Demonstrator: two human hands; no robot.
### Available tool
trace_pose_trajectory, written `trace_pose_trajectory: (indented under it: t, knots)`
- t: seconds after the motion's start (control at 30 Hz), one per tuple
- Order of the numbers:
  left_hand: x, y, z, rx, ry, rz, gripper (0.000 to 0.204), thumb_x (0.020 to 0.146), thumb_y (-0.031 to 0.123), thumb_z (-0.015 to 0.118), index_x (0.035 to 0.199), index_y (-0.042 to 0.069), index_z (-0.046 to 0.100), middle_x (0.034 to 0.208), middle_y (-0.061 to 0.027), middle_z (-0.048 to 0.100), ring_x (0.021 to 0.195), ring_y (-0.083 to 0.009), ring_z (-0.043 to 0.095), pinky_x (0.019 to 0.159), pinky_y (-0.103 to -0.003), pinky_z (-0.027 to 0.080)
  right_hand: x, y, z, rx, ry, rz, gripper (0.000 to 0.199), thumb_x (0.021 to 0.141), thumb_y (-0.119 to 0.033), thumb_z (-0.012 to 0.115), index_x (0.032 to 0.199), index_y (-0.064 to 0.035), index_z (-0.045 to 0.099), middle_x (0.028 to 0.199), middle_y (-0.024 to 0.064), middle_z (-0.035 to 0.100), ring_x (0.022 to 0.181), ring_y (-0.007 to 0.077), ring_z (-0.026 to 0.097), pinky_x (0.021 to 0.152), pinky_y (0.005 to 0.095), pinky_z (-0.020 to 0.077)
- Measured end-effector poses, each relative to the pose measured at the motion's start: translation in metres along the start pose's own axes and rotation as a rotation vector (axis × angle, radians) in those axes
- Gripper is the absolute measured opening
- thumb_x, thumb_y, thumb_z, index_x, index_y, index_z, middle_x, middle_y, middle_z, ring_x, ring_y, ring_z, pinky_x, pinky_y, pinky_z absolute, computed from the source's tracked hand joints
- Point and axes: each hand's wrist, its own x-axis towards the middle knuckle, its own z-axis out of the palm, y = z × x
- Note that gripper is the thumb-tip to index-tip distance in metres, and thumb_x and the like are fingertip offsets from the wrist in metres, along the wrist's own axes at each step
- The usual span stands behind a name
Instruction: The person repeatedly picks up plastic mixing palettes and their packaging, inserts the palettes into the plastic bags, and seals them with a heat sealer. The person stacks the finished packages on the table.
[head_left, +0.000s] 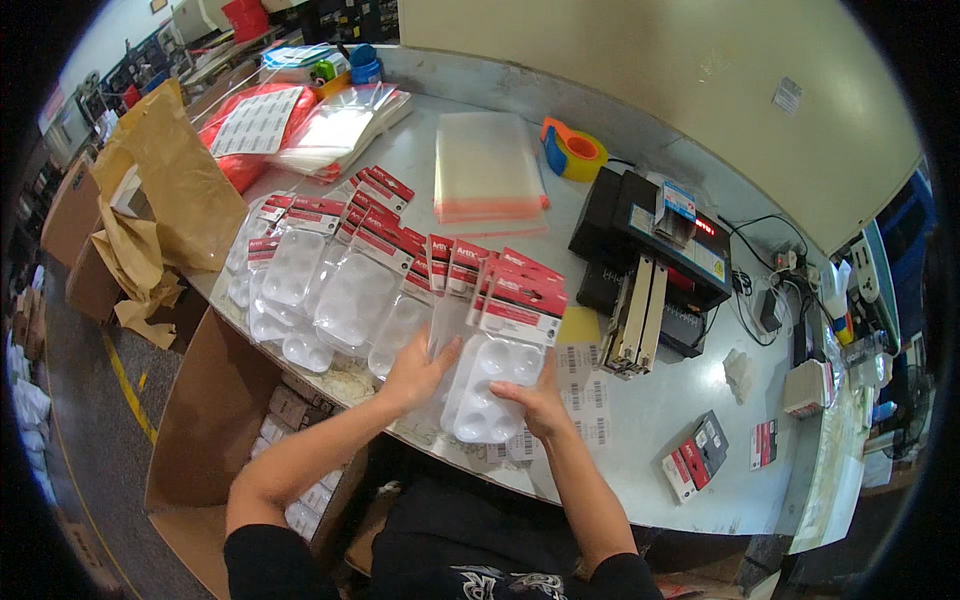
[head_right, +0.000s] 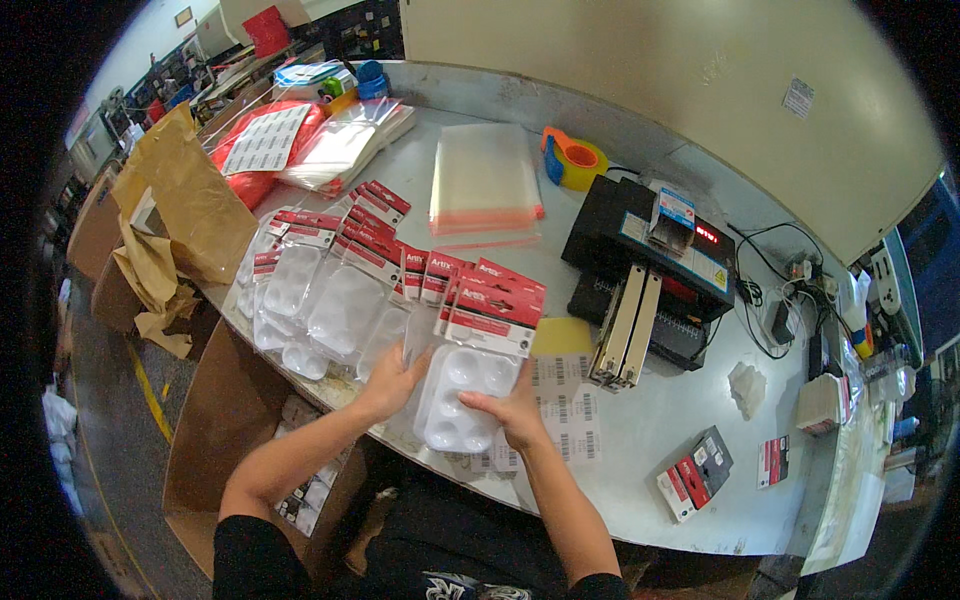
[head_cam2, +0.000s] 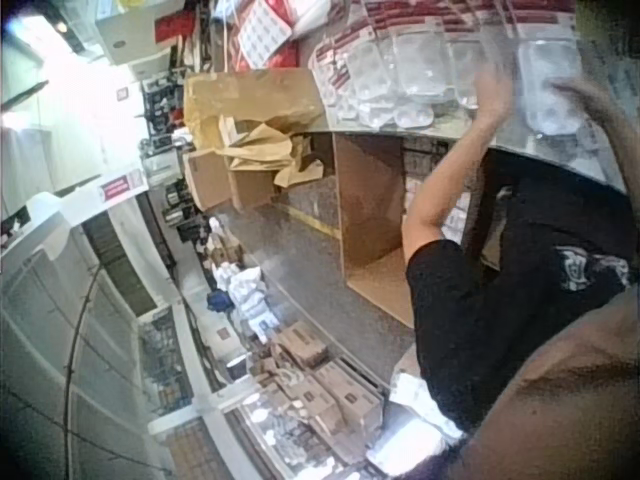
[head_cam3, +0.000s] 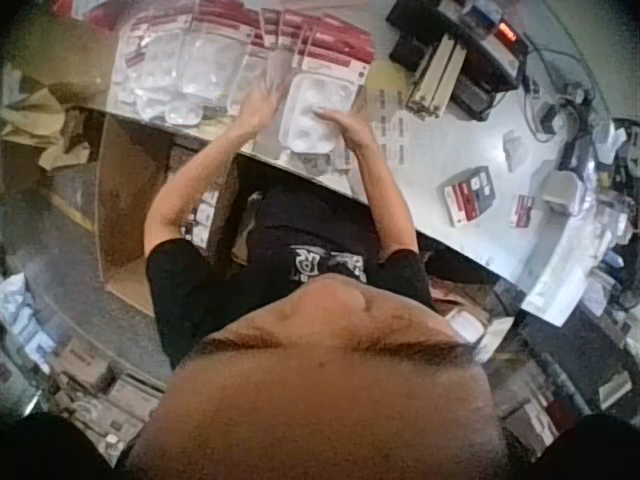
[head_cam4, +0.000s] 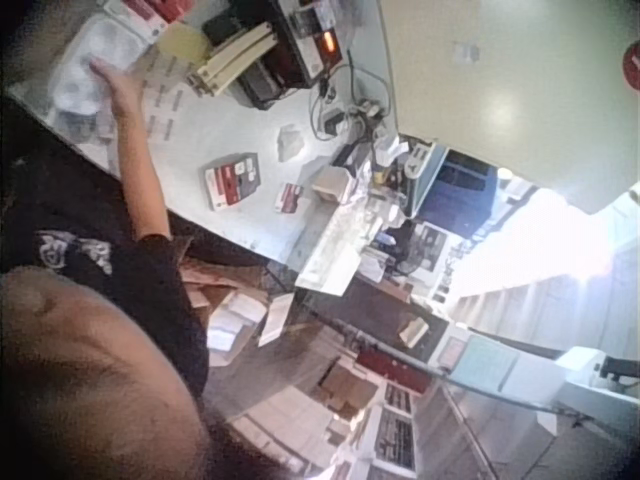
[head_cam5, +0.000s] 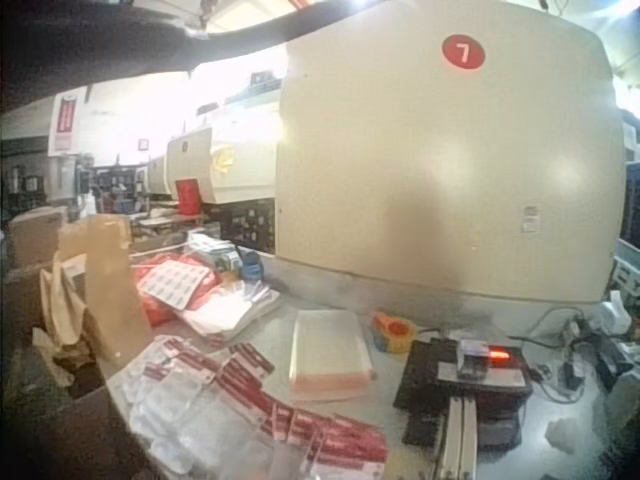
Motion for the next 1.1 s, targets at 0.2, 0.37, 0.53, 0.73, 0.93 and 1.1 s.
trace_pose_trajectory:
  t: [0.2, 0.37, 0.53, 0.73, 0.93, 1.1]
  knots:
    - [-0.029, 0.004, 0.007, -0.422, -0.096, -0.04, 0.043, 0.091, 0.033, 0.06, 0.119, 0.0, 0.053, 0.107, -0.0093, 0.062, 0.099, -0.0164, 0.057, 0.087, -0.03, 0.044, -0.032, 0.003, -0.02, 0.129, 0.038, -0.078, 0.083, 0.056, -0.009, 0.08, 0.129, -0.0056, 0.04, 0.115, 0.0097, 0.054, 0.105, 0.0247, 0.055, 0.092, 0.0363, 0.0462]
    - [-0.04, -0.014, 0.009, -0.604, -0.236, -0.096, 0.037, 0.093, 0.025, 0.057, 0.119, -0.001, 0.052, 0.105, -0.0066, 0.061, 0.096, -0.0129, 0.055, 0.085, -0.027, 0.044, -0.064, -0.012, -0.033, 0.162, 0.102, 0.026, 0.081, 0.056, -0.017, 0.079, 0.126, -0.0017, 0.042, 0.113, 0.0106, 0.055, 0.103, 0.0245, 0.057, 0.088, 0.0376, 0.0492]
    - [-0.056, -0.015, 0.012, -0.528, -0.086, -0.127, 0.039, 0.095, 0.028, 0.051, 0.121, -0.001, 0.05, 0.107, -0.0079, 0.06, 0.097, -0.0136, 0.055, 0.086, -0.029, 0.044, -0.118, -0.028, -0.045, 0.227, 0.038, 0.103, 0.092, 0.051, -0.022, 0.083, 0.129, 0.0019, 0.04, 0.118, 0.0115, 0.055, 0.106, 0.0245, 0.057, 0.09, 0.0383, 0.0478]
    - [-0.095, 0.004, 0.043, -1.107, -0.392, -0.238, 0.065, 0.096, 0.051, 0.037, 0.138, 0.0, 0.034, 0.132, -0.0127, 0.047, 0.12, -0.021, 0.045, 0.102, -0.034, 0.033, -0.136, -0.019, -0.041, -0.037, -0.061, 0.183, 0.092, 0.049, -0.02, 0.086, 0.127, 0.0007, 0.042, 0.117, 0.0097, 0.055, 0.107, 0.0209, 0.055, 0.095, 0.0355, 0.0428]
    - [-0.125, 0.003, 0.038, -0.698, -0.434, -0.144, 0.096, 0.069, 0.042, 0.079, 0.139, -0.001, 0.03, 0.134, -0.0119, 0.044, 0.123, -0.0214, 0.041, 0.104, -0.034, 0.031, -0.161, -0.007, -0.049, -0.014, -0.079, 0.17, 0.093, 0.05, -0.026, 0.088, 0.127, 0.0011, 0.043, 0.118, 0.0099, 0.055, 0.109, 0.0215, 0.053, 0.095, 0.0366, 0.0423]
    - [-0.136, 0.002, 0.049, -0.697, -0.369, -0.063, 0.106, 0.059, 0.039, 0.087, 0.139, -0.001, 0.029, 0.133, -0.0107, 0.045, 0.121, -0.0201, 0.043, 0.102, -0.034, 0.033, -0.186, 0.009, -0.053, 0.07, -0.133, 0.229, 0.103, 0.048, -0.032, 0.09, 0.131, 0.0013, 0.039, 0.125, 0.0102, 0.052, 0.114, 0.0203, 0.05, 0.097, 0.0371, 0.0409]
